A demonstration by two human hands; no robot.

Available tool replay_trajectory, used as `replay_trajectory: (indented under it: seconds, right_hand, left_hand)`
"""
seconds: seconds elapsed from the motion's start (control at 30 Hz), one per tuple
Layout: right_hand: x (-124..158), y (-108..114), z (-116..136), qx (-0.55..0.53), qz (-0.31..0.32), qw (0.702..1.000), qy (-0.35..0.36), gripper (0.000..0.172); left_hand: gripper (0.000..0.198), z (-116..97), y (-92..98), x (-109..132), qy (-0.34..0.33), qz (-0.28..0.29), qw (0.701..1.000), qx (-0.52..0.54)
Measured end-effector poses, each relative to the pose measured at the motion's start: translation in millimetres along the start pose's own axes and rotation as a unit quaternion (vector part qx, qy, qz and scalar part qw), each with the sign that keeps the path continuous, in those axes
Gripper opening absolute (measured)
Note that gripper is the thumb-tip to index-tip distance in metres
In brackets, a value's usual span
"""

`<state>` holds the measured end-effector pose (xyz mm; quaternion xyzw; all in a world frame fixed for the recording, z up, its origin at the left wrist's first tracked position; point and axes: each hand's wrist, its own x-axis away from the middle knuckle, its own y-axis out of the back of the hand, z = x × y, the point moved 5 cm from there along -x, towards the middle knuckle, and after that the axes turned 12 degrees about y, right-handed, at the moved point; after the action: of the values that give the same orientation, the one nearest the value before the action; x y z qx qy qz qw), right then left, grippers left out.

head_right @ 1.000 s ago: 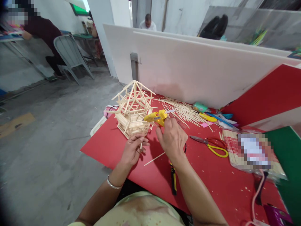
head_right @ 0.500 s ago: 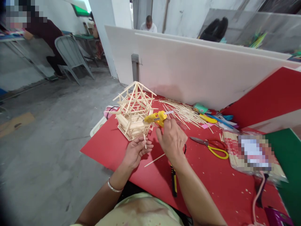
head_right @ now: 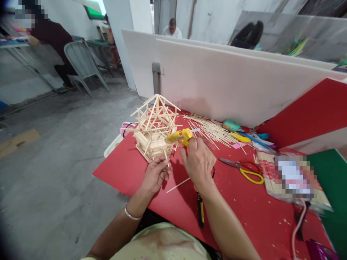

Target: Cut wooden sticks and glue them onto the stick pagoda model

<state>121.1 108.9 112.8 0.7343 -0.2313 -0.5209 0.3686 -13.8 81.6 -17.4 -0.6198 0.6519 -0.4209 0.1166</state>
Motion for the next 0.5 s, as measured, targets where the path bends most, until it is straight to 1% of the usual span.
replay_trajectory:
  seconds: [0.2,0.5]
  right_hand:
    - [1.1,-2.1,-1.4,0.006,0.006,1.0,-0.007,0.024]
    - [2.5,-1.4,-0.7,0.005,0.005,1.0,-0.004,0.02]
  left_hand:
    - [0.035,-0.3,-0.1,-0.7,0.008,-0.002,1.0,0.007]
    - [0.038,-8.7,-8.5,1.9,0.002,-0.009,1.0,0.002]
